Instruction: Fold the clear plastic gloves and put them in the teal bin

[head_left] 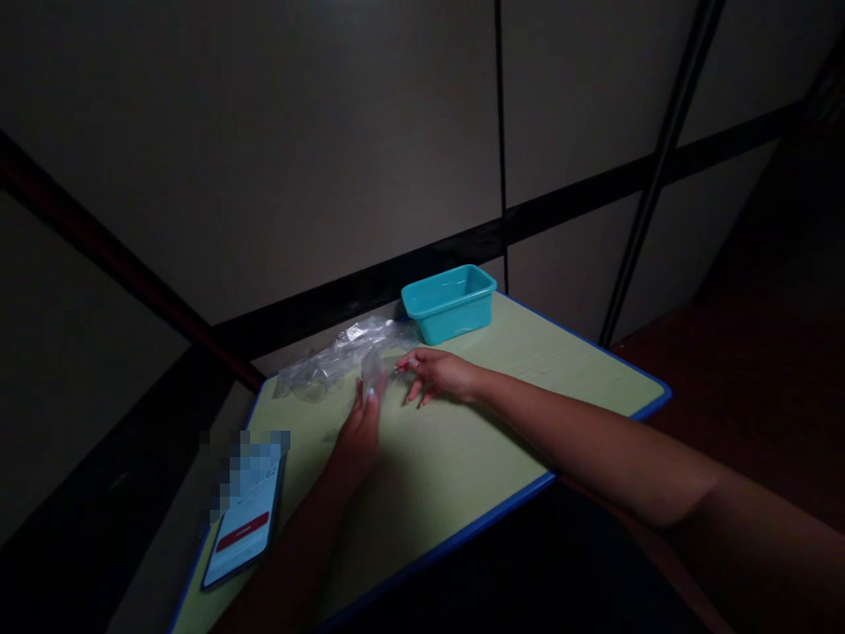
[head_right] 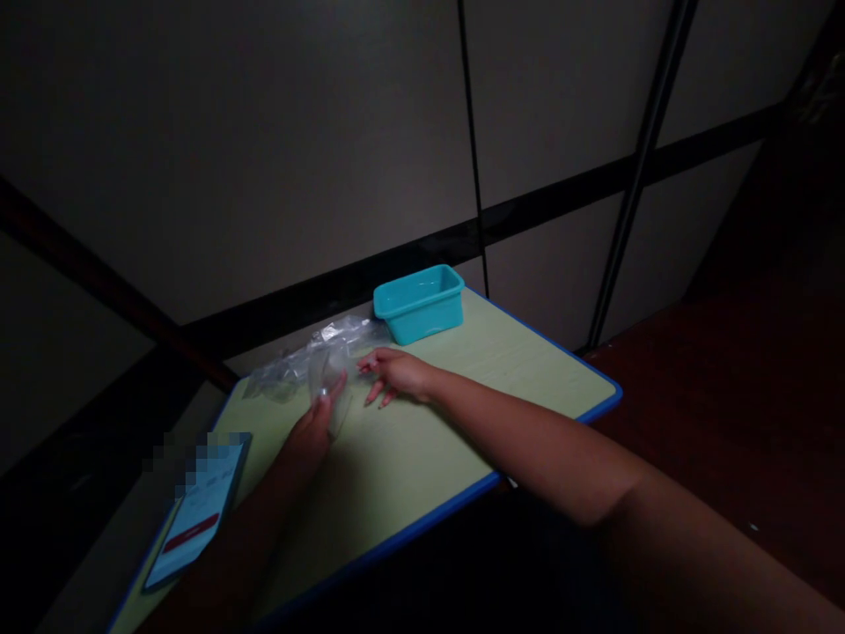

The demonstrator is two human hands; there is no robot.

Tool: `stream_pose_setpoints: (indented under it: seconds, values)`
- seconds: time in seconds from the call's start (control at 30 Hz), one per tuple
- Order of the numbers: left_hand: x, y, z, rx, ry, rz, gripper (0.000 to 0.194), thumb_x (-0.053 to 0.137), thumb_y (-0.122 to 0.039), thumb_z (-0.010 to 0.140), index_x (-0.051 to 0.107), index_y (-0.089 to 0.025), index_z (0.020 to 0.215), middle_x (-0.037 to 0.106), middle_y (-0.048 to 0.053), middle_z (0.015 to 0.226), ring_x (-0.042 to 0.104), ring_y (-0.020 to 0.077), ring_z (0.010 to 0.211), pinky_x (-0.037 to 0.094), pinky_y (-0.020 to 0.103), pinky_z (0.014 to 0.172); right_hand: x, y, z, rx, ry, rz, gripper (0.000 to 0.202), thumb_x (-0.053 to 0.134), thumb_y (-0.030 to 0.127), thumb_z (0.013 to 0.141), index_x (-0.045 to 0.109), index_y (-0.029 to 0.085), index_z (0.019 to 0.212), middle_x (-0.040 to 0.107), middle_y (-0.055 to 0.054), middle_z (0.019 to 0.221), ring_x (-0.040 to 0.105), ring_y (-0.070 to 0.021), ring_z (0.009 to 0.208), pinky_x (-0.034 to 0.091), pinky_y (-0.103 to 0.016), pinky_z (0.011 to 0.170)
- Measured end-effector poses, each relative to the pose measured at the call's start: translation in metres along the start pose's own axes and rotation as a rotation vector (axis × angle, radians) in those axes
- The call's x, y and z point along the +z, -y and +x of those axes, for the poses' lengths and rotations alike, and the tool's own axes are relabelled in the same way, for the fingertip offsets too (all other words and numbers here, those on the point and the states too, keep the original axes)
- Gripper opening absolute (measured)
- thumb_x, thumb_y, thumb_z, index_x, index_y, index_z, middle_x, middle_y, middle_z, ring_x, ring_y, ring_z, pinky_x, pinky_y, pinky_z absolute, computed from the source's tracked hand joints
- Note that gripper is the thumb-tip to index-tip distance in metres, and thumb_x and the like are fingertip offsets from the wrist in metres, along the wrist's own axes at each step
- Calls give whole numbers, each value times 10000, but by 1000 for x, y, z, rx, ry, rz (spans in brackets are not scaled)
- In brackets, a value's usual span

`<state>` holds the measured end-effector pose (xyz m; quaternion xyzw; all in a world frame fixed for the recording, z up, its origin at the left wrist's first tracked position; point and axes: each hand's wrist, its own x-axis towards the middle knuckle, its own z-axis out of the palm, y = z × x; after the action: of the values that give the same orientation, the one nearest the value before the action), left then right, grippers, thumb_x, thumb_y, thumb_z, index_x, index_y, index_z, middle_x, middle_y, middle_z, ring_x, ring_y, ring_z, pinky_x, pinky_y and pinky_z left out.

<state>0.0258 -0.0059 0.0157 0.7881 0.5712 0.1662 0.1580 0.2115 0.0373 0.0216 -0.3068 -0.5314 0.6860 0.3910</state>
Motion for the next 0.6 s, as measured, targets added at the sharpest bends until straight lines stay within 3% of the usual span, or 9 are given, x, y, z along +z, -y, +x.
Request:
stream_pose_setpoints:
  seconds: [0.1, 0.27, 0.6]
  values:
    - [1, -3, -2, -28, -49, -177, 608, 34, -413, 929, 308, -147, 1402, 284, 30, 1463, 163, 214, 1366, 160, 412, 1132, 0, -3, -1, 17, 157, -13, 277, 578, 176, 773, 471, 190, 1028, 574, -52, 1060, 635, -96, 545, 492, -191, 420]
    - [11, 0, -2, 40, -16, -81, 574, 68, -354, 925, 284, -133, 1408, 378, 68, 1417, 159, 214, 1368, 145, 422, 1131, 0, -5, -3, 61, 317, 28, 418, 711, 223, 677, 483, 191, 1026, 619, -29, 1019, 632, -79, 539, 492, -161, 461]
    - [8, -10, -9, 158, 26, 41, 534, 121, -232, 906, 238, -98, 1410, 283, 104, 1463, 176, 208, 1364, 177, 407, 1116, 0, -9, -4, 155, 356, -98, 331, 757, 293, 627, 591, 136, 867, 668, -2, 735, 646, -112, 525, 483, -161, 448]
